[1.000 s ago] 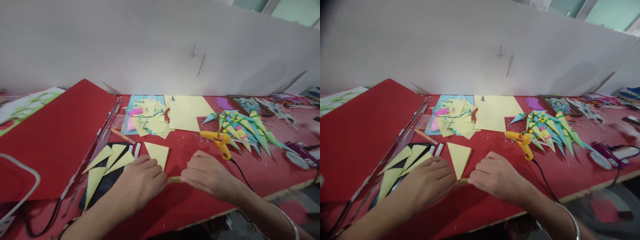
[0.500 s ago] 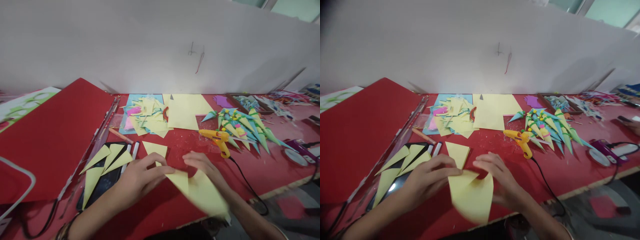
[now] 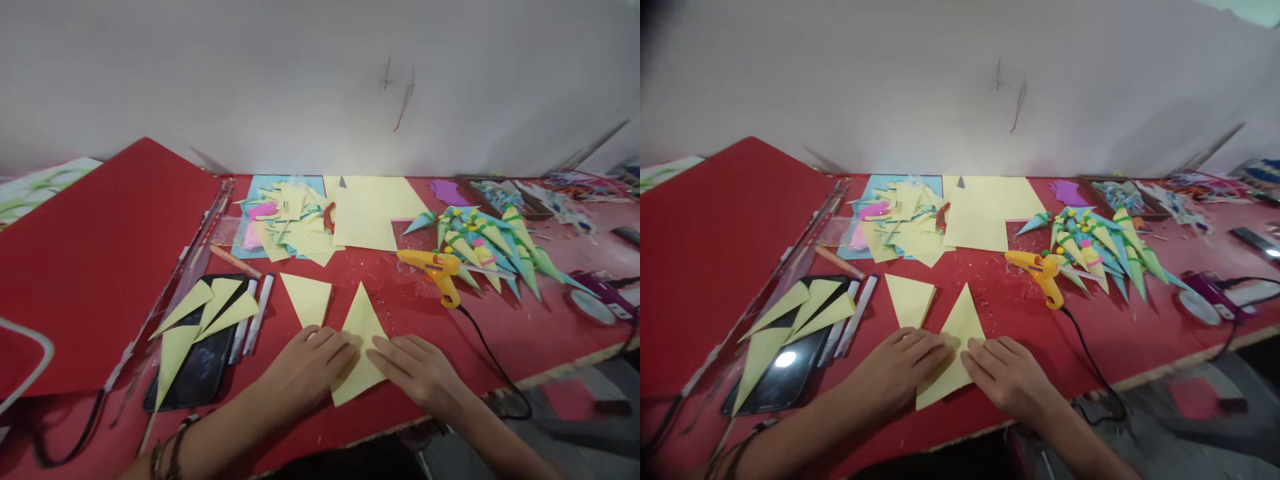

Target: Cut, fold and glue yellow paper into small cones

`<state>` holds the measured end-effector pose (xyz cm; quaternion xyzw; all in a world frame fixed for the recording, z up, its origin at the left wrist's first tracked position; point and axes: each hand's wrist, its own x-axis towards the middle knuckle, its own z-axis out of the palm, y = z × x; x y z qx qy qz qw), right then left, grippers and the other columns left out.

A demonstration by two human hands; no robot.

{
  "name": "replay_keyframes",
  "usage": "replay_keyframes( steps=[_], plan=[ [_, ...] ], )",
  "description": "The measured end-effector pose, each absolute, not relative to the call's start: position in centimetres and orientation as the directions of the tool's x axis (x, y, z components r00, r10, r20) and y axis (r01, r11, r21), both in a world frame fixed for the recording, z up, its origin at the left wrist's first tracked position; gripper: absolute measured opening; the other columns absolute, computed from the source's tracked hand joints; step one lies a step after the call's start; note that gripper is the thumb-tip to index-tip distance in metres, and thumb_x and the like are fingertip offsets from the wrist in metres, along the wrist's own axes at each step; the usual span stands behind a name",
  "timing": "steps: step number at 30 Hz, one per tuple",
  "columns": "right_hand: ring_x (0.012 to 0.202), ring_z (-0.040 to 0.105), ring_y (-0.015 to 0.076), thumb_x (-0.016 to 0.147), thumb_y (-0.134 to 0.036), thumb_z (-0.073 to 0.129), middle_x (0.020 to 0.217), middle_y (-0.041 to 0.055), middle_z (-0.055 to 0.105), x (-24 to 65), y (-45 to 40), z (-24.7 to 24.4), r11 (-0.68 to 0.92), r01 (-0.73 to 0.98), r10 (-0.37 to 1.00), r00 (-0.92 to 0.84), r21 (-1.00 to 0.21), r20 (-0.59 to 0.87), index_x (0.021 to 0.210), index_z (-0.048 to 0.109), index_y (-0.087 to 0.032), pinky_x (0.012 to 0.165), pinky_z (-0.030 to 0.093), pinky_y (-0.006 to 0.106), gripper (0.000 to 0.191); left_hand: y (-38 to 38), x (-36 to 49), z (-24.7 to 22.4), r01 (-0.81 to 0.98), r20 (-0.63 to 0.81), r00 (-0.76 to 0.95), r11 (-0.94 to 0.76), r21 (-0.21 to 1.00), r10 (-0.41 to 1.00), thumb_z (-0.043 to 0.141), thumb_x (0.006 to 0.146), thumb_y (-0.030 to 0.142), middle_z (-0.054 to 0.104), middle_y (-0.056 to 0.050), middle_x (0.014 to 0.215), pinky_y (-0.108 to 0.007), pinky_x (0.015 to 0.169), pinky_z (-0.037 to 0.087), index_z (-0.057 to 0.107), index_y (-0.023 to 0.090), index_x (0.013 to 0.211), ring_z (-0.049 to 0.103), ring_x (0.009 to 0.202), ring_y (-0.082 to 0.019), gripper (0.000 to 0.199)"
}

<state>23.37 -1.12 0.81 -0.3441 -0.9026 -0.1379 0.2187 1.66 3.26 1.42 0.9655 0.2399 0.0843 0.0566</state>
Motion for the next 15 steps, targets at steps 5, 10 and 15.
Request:
replay_keyframes(
  steps=[5, 10, 15],
  plan=[
    [0.081, 0.056, 0.0159, 0.093, -0.015, 0.031, 0.095, 0.0075, 0.066, 23.8, -1.5, 0.3, 0.753, 0.654, 0.626, -0.675, -0.075, 0.391, 0.099, 0.061, -0.012, 0.075, 0.040, 0.031, 0.031, 2.6, 1.3, 0.5, 0.460, 0.206, 0.849, -0.872, 0.164, 0.487, 0.046, 0.085, 0.015, 0.063, -0.001, 0.101, -0.033, 0.086, 0.037, 0.053, 0.018, 0.104, 0.054, 0.091, -0.016, 0.020],
    [0.067, 0.052, 0.0122, 0.092, -0.024, 0.037, 0.081, 0.0019, 0.064, 23.9, -0.2, -0.1, 0.704, 0.620, 0.710, -0.605, -0.345, 0.361, 0.093, 0.063, -0.019, 0.063, 0.039, 0.026, 0.026, 2.3, 1.6, 0.4, 0.513, 0.298, 0.781, -0.836, 0.196, 0.549, 0.052, 0.081, 0.014, 0.065, 0.003, 0.090, -0.030, 0.079, 0.036, 0.057, 0.018, 0.088, 0.056, 0.082, -0.014, 0.010],
    [0.068, 0.053, 0.0114, 0.089, -0.027, 0.045, 0.075, 0.0015, 0.062, 23.7, 0.8, -0.4, 0.630, 0.549, 0.764, -0.565, -0.549, 0.311, 0.085, 0.066, -0.020, 0.063, 0.040, 0.023, 0.022, 2.5, 2.0, 0.0, 0.523, 0.374, 0.742, -0.829, 0.197, 0.556, 0.050, 0.084, 0.023, 0.064, 0.006, 0.074, -0.029, 0.065, 0.033, 0.057, 0.020, 0.072, 0.055, 0.067, -0.012, 0.014]
  ],
)
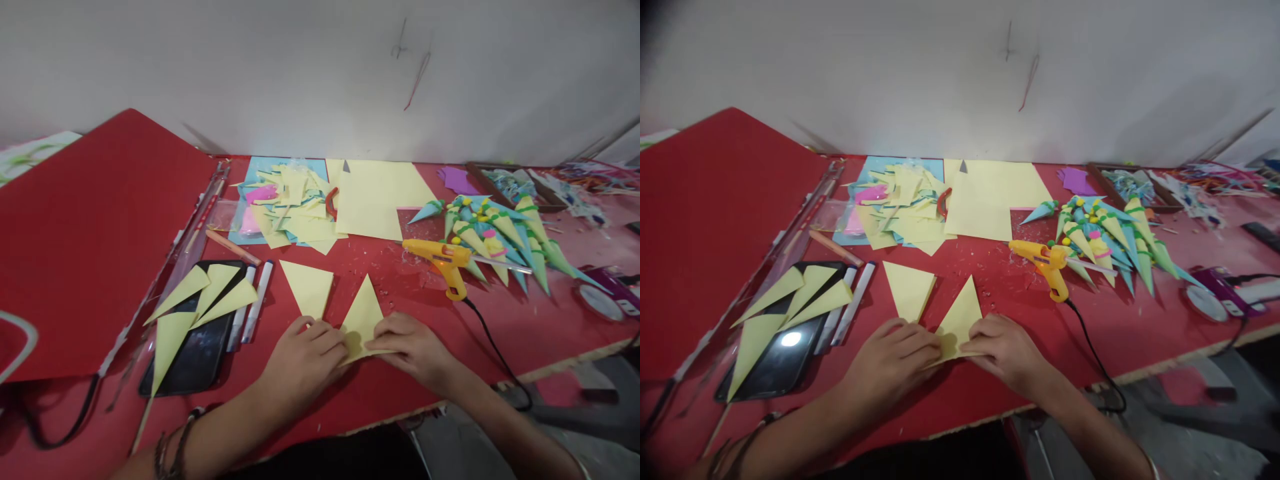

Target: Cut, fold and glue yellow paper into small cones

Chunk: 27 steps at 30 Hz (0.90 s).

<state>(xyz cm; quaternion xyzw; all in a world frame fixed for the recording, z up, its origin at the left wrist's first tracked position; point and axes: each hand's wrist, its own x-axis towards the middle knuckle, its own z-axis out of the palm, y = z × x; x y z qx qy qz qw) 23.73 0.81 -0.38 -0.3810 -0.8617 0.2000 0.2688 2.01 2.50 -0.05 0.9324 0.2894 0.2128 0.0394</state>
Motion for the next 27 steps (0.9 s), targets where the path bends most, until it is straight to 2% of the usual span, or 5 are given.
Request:
replay_keyframes(
  steps=[4, 8, 12, 18, 27],
  plan=[
    [0.066, 0.053, 0.0114, 0.088, -0.031, 0.046, 0.070, 0.0026, 0.060, 23.3, 1.3, -0.1, 0.553, 0.557, 0.815, -0.518, -0.619, 0.262, 0.073, 0.064, -0.017, 0.060, 0.041, 0.021, 0.028, 2.8, 1.9, -0.1, 0.517, 0.366, 0.742, -0.827, 0.220, 0.562, 0.046, 0.087, 0.025, 0.063, 0.005, 0.070, -0.028, 0.063, 0.031, 0.057, 0.020, 0.070, 0.055, 0.066, -0.012, 0.021],
    [0.063, 0.052, 0.0117, 0.087, -0.038, 0.047, 0.066, 0.0015, 0.057, 22.9, 1.5, 0.2, 0.474, 0.620, 0.869, -0.445, -0.625, 0.217, 0.062, 0.057, -0.017, 0.057, 0.041, 0.022, 0.034, 2.9, 1.9, 0.2, 0.557, 0.331, 0.707, -0.780, 0.284, 0.625, 0.051, 0.085, 0.027, 0.064, 0.005, 0.074, -0.028, 0.067, 0.032, 0.058, 0.020, 0.073, 0.055, 0.070, -0.012, 0.015],
    [0.064, 0.052, 0.0126, 0.085, -0.042, 0.047, 0.067, 0.0015, 0.055, 22.7, 1.4, 0.1, 0.423, 0.691, 0.902, -0.381, -0.586, 0.201, 0.062, 0.054, -0.017, 0.058, 0.042, 0.023, 0.035, 2.8, 2.0, 0.6, 0.627, 0.331, 0.627, -0.709, 0.323, 0.705, 0.059, 0.079, 0.030, 0.065, 0.005, 0.075, -0.029, 0.069, 0.032, 0.057, 0.019, 0.071, 0.054, 0.070, -0.013, 0.014],
    [0.066, 0.052, 0.0138, 0.088, -0.042, 0.043, 0.069, 0.0025, 0.054, 22.5, 1.2, -0.5, 0.417, 0.740, 0.909, -0.341, -0.528, 0.240, 0.067, 0.052, -0.017, 0.060, 0.043, 0.024, 0.033, 2.9, 2.0, 0.7, 0.671, 0.280, 0.650, -0.707, 0.223, 0.706, 0.060, 0.078, 0.028, 0.062, 0.002, 0.073, -0.031, 0.069, 0.033, 0.055, 0.018, 0.066, 0.053, 0.070, -0.016, 0.016],
    [0.061, 0.048, 0.0152, 0.092, -0.038, 0.033, 0.063, 0.0024, 0.051, 22.1, 0.9, -0.9, 0.474, 0.820, 0.873, -0.391, -0.320, 0.290, 0.064, 0.049, -0.018, 0.058, 0.041, 0.026, 0.038, 3.2, 1.7, 0.2, 0.697, 0.211, 0.658, -0.690, 0.194, 0.723, 0.058, 0.078, 0.042, 0.061, -0.003, 0.084, -0.034, 0.069, 0.038, 0.058, 0.016, 0.077, 0.054, 0.077, -0.020, 0.026]
  ],
)
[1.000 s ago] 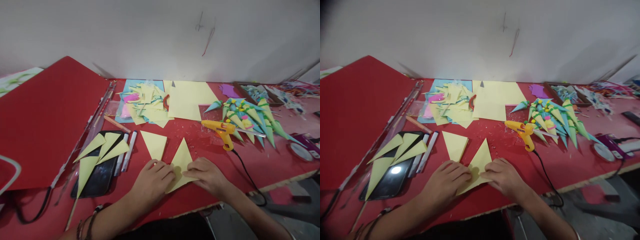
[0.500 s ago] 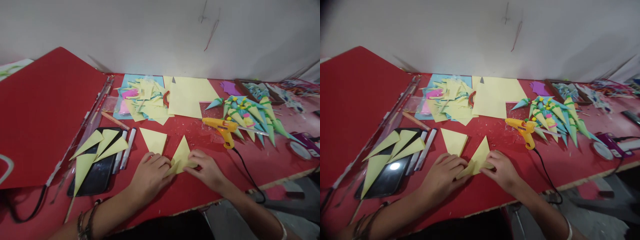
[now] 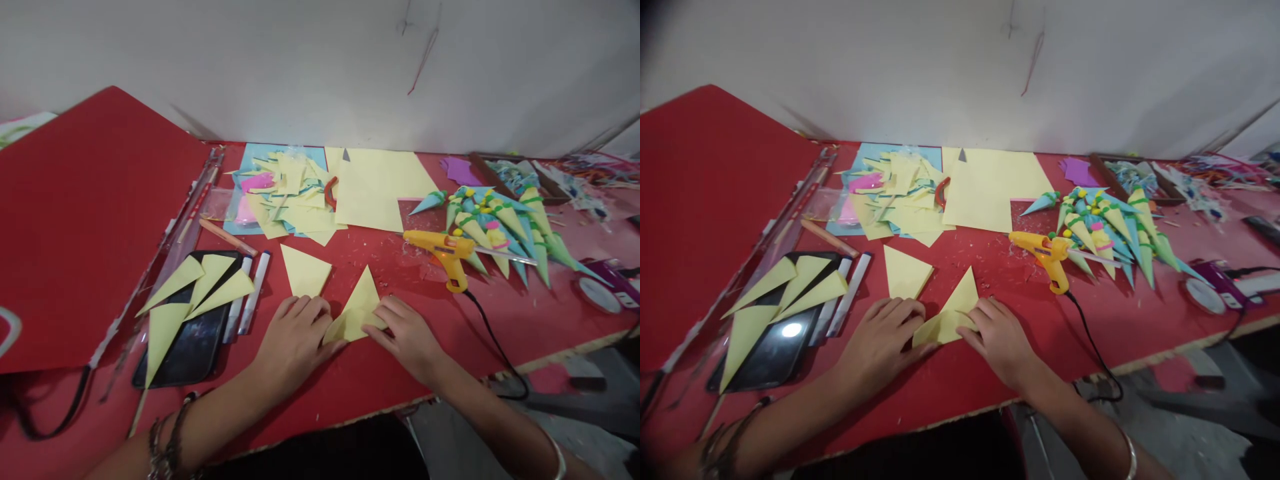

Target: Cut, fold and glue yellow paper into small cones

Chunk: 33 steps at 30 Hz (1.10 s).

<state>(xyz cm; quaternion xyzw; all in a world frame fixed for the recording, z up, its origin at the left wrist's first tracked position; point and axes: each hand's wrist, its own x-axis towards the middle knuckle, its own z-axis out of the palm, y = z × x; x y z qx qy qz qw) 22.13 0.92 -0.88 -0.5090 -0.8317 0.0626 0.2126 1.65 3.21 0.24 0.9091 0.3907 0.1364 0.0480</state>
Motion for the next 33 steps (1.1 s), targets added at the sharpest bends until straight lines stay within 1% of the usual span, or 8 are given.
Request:
replay_keyframes(
  steps=[4, 6, 10, 14, 25, 29, 31, 33],
  plan=[
    [0.063, 0.049, 0.0160, 0.092, -0.035, 0.034, 0.064, 0.0030, 0.052, 22.2, 0.9, -0.9, 0.489, 0.821, 0.864, -0.410, -0.295, 0.291, 0.067, 0.051, -0.018, 0.059, 0.041, 0.026, 0.035, 3.0, 1.5, 0.1, 0.678, 0.331, 0.654, -0.721, 0.143, 0.680, 0.047, 0.086, 0.036, 0.056, -0.010, 0.108, -0.035, 0.081, 0.036, 0.049, 0.014, 0.114, 0.049, 0.100, -0.023, 0.036],
    [0.064, 0.050, 0.0162, 0.092, -0.032, 0.035, 0.066, 0.0035, 0.053, 22.2, 1.0, -0.9, 0.489, 0.819, 0.866, -0.414, -0.302, 0.279, 0.069, 0.052, -0.018, 0.059, 0.041, 0.026, 0.032, 3.0, 1.4, 0.2, 0.668, 0.323, 0.677, -0.737, 0.106, 0.661, 0.048, 0.087, 0.027, 0.051, -0.010, 0.118, -0.035, 0.085, 0.034, 0.042, 0.021, 0.125, 0.046, 0.106, -0.023, 0.039],
    [0.065, 0.050, 0.0166, 0.091, -0.027, 0.037, 0.067, 0.0036, 0.054, 22.2, 1.0, -0.9, 0.483, 0.822, 0.872, -0.421, -0.301, 0.251, 0.070, 0.052, -0.018, 0.059, 0.041, 0.027, 0.027, 2.9, 1.2, 1.1, 0.512, 0.252, 0.824, -0.857, 0.053, 0.508, 0.044, 0.088, 0.017, 0.052, -0.002, 0.122, -0.034, 0.082, 0.032, 0.047, 0.034, 0.119, 0.048, 0.101, -0.019, 0.036],
    [0.065, 0.050, 0.0171, 0.091, -0.027, 0.037, 0.067, 0.0034, 0.053, 22.2, 0.9, -1.0, 0.474, 0.832, 0.876, -0.413, -0.287, 0.249, 0.069, 0.051, -0.018, 0.060, 0.041, 0.028, 0.027, 2.7, 1.3, 1.8, 0.433, 0.223, 0.874, -0.900, 0.048, 0.432, 0.033, 0.092, 0.015, 0.058, 0.005, 0.117, -0.029, 0.079, 0.034, 0.053, 0.028, 0.112, 0.049, 0.101, -0.014, 0.031],
    [0.067, 0.049, 0.0183, 0.091, -0.030, 0.037, 0.068, 0.0043, 0.053, 21.9, 0.6, -1.0, 0.429, 0.851, 0.896, -0.361, -0.301, 0.257, 0.071, 0.051, -0.018, 0.062, 0.042, 0.030, 0.028, 1.5, -1.8, 1.1, 0.472, 0.203, 0.864, -0.881, -0.016, 0.460, 0.029, 0.085, 0.002, 0.059, 0.002, 0.120, -0.028, 0.074, 0.039, 0.048, 0.021, 0.123, 0.054, 0.102, -0.014, 0.046],
    [0.078, 0.051, 0.0212, 0.089, -0.030, 0.041, 0.083, 0.0090, 0.057, 21.6, 0.1, -0.8, 0.368, 0.886, 0.911, -0.282, -0.283, 0.302, 0.092, 0.054, -0.015, 0.068, 0.045, 0.034, 0.020, 0.9, -3.1, 1.4, 0.489, 0.178, 0.859, -0.872, -0.011, 0.479, 0.031, 0.080, -0.001, 0.059, 0.003, 0.120, -0.028, 0.074, 0.041, 0.046, 0.024, 0.126, 0.055, 0.101, -0.014, 0.054],
    [0.093, 0.050, 0.0239, 0.087, -0.025, 0.044, 0.098, 0.0126, 0.056, 21.5, -0.4, -0.6, 0.395, 0.897, 0.878, -0.304, -0.199, 0.371, 0.110, 0.050, -0.014, 0.078, 0.045, 0.038, 0.026, 0.8, -3.3, 1.6, 0.491, 0.172, 0.860, -0.871, -0.021, 0.481, 0.030, 0.079, -0.003, 0.059, 0.004, 0.121, -0.029, 0.074, 0.041, 0.048, 0.023, 0.124, 0.054, 0.100, -0.014, 0.056],
    [0.108, 0.043, 0.0260, 0.085, -0.017, 0.047, 0.114, 0.0116, 0.051, 21.5, -0.8, -0.3, 0.487, 0.871, 0.811, -0.423, -0.066, 0.403, 0.121, 0.046, -0.022, 0.090, 0.039, 0.042, 0.036, 0.9, -3.2, 1.8, 0.488, 0.168, 0.863, -0.873, -0.030, 0.477, 0.031, 0.079, -0.002, 0.059, 0.004, 0.121, -0.029, 0.074, 0.040, 0.051, 0.022, 0.121, 0.054, 0.100, -0.014, 0.053]
  ],
)
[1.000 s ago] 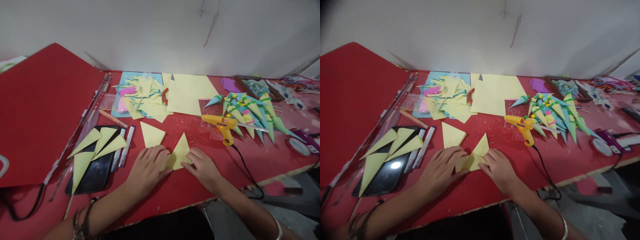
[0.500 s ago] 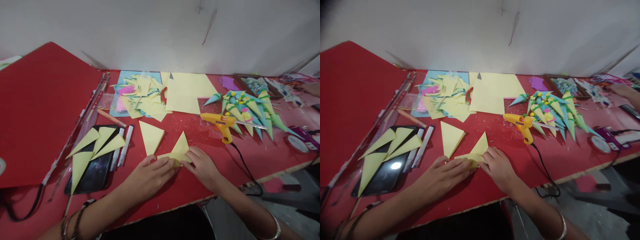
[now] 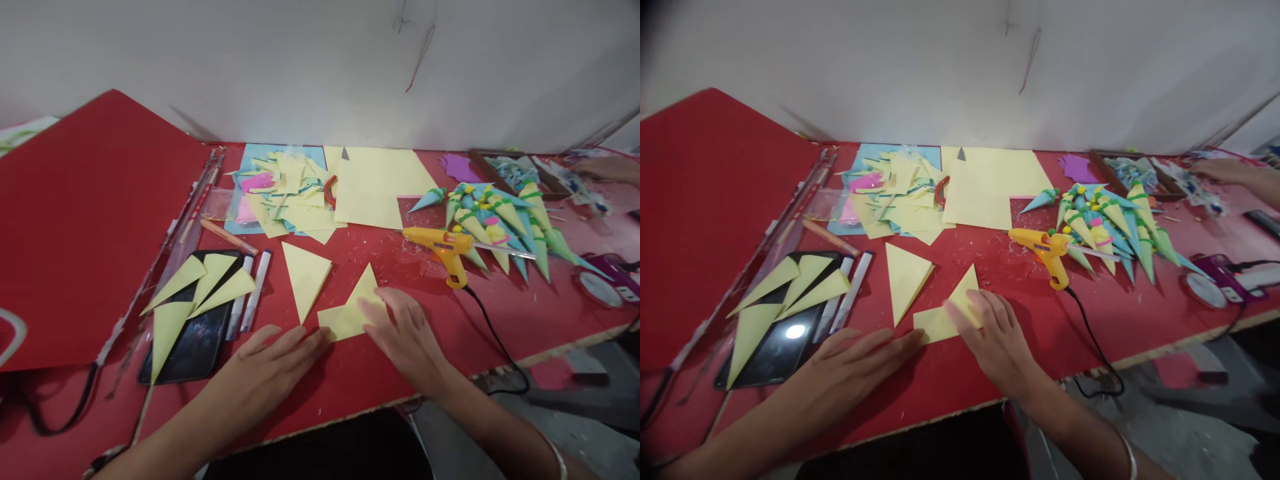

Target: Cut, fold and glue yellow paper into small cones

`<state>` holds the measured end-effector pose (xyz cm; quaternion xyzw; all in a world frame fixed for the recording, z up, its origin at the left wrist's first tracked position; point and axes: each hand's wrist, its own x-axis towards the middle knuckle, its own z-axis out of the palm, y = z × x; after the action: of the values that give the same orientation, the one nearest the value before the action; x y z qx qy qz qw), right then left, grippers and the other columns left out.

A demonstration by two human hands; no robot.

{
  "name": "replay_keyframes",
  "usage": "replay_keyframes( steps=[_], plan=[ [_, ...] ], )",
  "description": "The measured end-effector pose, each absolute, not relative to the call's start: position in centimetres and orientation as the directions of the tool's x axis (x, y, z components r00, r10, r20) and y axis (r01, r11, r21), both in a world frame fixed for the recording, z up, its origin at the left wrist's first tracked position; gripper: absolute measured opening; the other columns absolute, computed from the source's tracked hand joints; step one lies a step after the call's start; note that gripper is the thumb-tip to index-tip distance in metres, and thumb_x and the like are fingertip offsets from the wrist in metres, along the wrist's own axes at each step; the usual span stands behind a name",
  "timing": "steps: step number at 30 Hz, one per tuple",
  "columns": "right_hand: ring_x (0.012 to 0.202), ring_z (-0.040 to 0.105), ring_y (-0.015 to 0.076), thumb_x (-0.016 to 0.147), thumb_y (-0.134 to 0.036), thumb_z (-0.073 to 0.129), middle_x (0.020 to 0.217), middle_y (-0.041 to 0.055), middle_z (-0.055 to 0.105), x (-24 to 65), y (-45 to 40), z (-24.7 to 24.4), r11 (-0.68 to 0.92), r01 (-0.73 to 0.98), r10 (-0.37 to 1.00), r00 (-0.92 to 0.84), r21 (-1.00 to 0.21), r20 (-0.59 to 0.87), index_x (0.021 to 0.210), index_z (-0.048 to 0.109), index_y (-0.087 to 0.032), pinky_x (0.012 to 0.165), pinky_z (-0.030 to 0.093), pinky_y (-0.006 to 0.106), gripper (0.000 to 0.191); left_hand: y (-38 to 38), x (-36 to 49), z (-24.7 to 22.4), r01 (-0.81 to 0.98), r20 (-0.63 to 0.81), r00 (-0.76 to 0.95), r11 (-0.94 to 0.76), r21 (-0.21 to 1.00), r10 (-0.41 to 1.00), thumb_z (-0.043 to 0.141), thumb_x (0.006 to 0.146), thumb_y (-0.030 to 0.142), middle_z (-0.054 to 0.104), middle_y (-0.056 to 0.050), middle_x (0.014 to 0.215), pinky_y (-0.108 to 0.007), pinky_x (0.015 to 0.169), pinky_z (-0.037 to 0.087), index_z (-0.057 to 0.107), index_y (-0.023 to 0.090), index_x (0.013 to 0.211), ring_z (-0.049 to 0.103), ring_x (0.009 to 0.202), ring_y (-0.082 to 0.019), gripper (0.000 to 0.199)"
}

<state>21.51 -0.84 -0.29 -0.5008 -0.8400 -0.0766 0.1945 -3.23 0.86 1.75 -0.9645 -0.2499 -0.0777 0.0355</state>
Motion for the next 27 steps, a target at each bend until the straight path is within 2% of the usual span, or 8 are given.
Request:
replay_keyframes(
  steps=[3, 6, 11, 15, 19, 23, 27],
  plan=[
    [0.119, 0.034, 0.0267, 0.084, -0.015, 0.049, 0.128, 0.0024, 0.045, 21.5, -1.4, 0.2, 0.633, 0.771, 0.714, -0.615, 0.069, 0.335, 0.122, 0.046, -0.038, 0.099, 0.026, 0.050, 0.044, 1.0, -3.0, 1.8, 0.487, 0.165, 0.863, -0.873, -0.012, 0.478, 0.034, 0.082, 0.002, 0.060, 0.002, 0.119, -0.028, 0.075, 0.039, 0.051, 0.022, 0.121, 0.055, 0.100, -0.015, 0.047],
    [0.120, 0.033, 0.0272, 0.084, -0.017, 0.049, 0.132, 0.0003, 0.044, 21.5, -1.5, 0.5, 0.671, 0.735, 0.693, -0.667, 0.094, 0.272, 0.122, 0.047, -0.037, 0.100, 0.020, 0.052, 0.043, 1.2, -3.0, 1.7, 0.484, 0.184, 0.860, -0.875, 0.000, 0.476, 0.035, 0.084, 0.006, 0.061, 0.001, 0.118, -0.028, 0.075, 0.039, 0.050, 0.023, 0.121, 0.056, 0.099, -0.015, 0.043],
    [0.120, 0.035, 0.0255, 0.084, -0.015, 0.047, 0.132, 0.0011, 0.046, 21.9, -1.0, 0.5, 0.710, 0.701, 0.671, -0.701, 0.061, 0.242, 0.123, 0.048, -0.036, 0.100, 0.022, 0.050, 0.044, 1.3, -3.2, 1.6, 0.487, 0.191, 0.857, -0.873, -0.003, 0.478, 0.030, 0.087, 0.006, 0.059, 0.004, 0.120, -0.029, 0.077, 0.037, 0.053, 0.024, 0.118, 0.055, 0.101, -0.013, 0.043],
    [0.120, 0.037, 0.0259, 0.082, -0.014, 0.051, 0.132, 0.0017, 0.046, 23.1, -1.0, 0.4, 0.690, 0.724, 0.708, -0.670, -0.013, 0.224, 0.120, 0.050, -0.038, 0.098, 0.026, 0.051, 0.045, 1.3, -3.2, 1.7, 0.489, 0.148, 0.861, -0.872, 0.018, 0.486, 0.036, 0.087, 0.010, 0.059, 0.002, 0.121, -0.028, 0.079, 0.036, 0.048, 0.026, 0.123, 0.055, 0.100, -0.014, 0.042],
    [0.126, 0.032, 0.0278, 0.081, -0.022, 0.053, 0.140, 0.0017, 0.036, 24.7, -1.2, 0.6, 0.645, 0.758, 0.763, -0.629, -0.101, 0.149, 0.121, 0.050, -0.038, 0.099, 0.027, 0.053, 0.044, 1.2, -3.2, 1.8, 0.505, 0.117, 0.855, -0.862, 0.033, 0.505, 0.038, 0.085, 0.008, 0.060, 0.001, 0.119, -0.028, 0.080, 0.037, 0.045, 0.026, 0.127, 0.054, 0.100, -0.015, 0.047],
    [0.130, 0.026, 0.0292, 0.082, -0.032, 0.050, 0.145, 0.0035, 0.026, 26.1, -1.6, 0.6, 0.618, 0.778, 0.786, -0.613, -0.116, 0.078, 0.128, 0.043, -0.036, 0.099, 0.028, 0.055, 0.047, 1.1, -3.2, 1.8, 0.496, 0.140, 0.856, -0.867, 0.047, 0.497, 0.033, 0.083, 0.003, 0.060, 0.002, 0.119, -0.030, 0.076, 0.038, 0.047, 0.024, 0.126, 0.055, 0.096, -0.016, 0.050],
    [0.132, 0.022, 0.0303, 0.085, -0.032, 0.047, 0.146, 0.0060, 0.024, 27.1, -2.0, 0.4, 0.583, 0.804, 0.811, -0.584, -0.114, 0.034, 0.130, 0.040, -0.034, 0.098, 0.030, 0.055, 0.046, 1.2, -3.3, 1.7, 0.501, 0.148, 0.851, -0.864, 0.052, 0.503, 0.029, 0.081, -0.001, 0.060, 0.003, 0.120, -0.030, 0.075, 0.038, 0.049, 0.024, 0.124, 0.055, 0.094, -0.016, 0.054]
  ],
)
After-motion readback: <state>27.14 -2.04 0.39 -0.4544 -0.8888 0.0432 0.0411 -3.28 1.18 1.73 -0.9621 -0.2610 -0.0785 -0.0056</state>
